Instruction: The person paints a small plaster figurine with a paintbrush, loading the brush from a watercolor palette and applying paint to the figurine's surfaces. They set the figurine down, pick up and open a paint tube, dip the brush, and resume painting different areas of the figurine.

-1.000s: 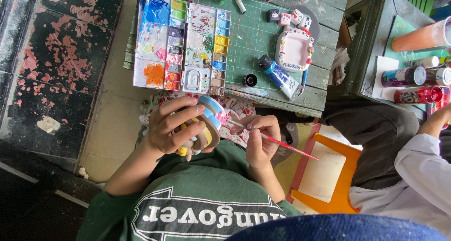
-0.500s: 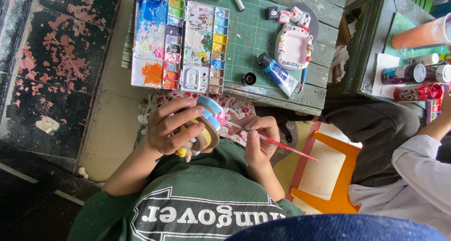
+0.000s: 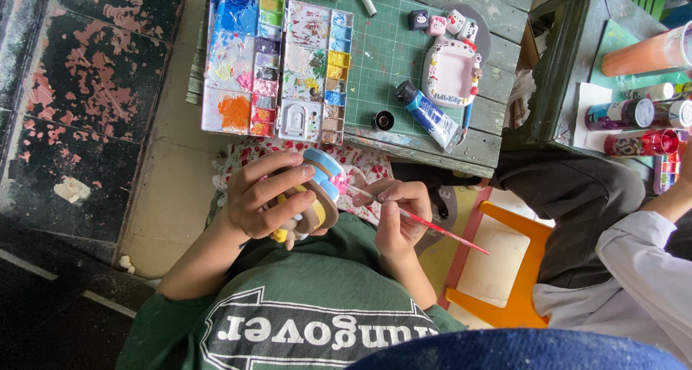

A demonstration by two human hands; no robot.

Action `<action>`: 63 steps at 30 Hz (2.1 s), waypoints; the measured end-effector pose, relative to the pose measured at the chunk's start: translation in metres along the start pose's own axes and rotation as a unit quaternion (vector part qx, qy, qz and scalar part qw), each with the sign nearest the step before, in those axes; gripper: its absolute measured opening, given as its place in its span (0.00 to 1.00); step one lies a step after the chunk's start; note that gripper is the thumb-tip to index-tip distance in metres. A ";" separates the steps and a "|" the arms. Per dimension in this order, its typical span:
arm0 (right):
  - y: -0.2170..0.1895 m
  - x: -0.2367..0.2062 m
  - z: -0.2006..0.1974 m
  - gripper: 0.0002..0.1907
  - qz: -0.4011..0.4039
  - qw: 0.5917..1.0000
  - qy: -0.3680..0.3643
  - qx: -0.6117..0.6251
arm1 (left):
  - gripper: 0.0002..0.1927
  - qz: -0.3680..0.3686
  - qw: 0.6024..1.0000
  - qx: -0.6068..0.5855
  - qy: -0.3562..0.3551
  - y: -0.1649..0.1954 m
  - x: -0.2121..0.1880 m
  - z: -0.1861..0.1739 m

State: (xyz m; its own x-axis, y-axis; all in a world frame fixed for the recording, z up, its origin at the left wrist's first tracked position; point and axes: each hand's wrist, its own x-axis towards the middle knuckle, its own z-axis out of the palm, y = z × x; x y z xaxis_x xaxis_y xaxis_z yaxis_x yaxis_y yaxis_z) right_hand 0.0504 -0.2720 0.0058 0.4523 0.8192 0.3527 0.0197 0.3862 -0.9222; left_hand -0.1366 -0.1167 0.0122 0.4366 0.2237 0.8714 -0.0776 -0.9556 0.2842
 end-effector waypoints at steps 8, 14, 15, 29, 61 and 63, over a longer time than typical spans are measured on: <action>-0.002 -0.001 -0.001 0.07 0.003 1.000 0.001 -0.016 | 0.30 -0.004 1.000 -0.001 0.003 0.000 -0.002 0.002; -0.002 0.000 0.000 0.07 0.001 1.000 -0.008 -0.008 | 0.28 0.000 1.000 0.006 0.003 0.001 0.001 0.000; -0.002 0.000 0.000 0.07 -0.004 1.000 -0.004 0.001 | 0.28 0.001 1.000 0.006 0.003 0.001 0.002 0.001; 0.001 -0.001 -0.001 0.06 -0.017 1.000 0.016 -0.014 | 0.25 0.010 1.000 0.003 0.006 -0.001 0.000 0.003; 0.005 -0.005 -0.001 0.06 0.020 0.999 0.040 -0.005 | 0.22 0.024 1.000 0.011 0.013 -0.002 -0.003 0.004; 0.004 -0.004 -0.001 0.06 0.016 0.999 0.033 -0.003 | 0.21 0.028 0.999 0.018 0.007 -0.003 -0.004 0.003</action>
State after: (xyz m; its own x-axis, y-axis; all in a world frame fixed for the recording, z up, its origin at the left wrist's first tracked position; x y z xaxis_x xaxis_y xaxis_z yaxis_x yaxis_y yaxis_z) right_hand 0.0490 -0.2739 0.0002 0.5101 0.8012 0.3129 0.0098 0.3584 -0.9335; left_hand -0.1349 -0.1149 0.0068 0.4200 0.1714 0.8912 -0.0700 -0.9730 0.2201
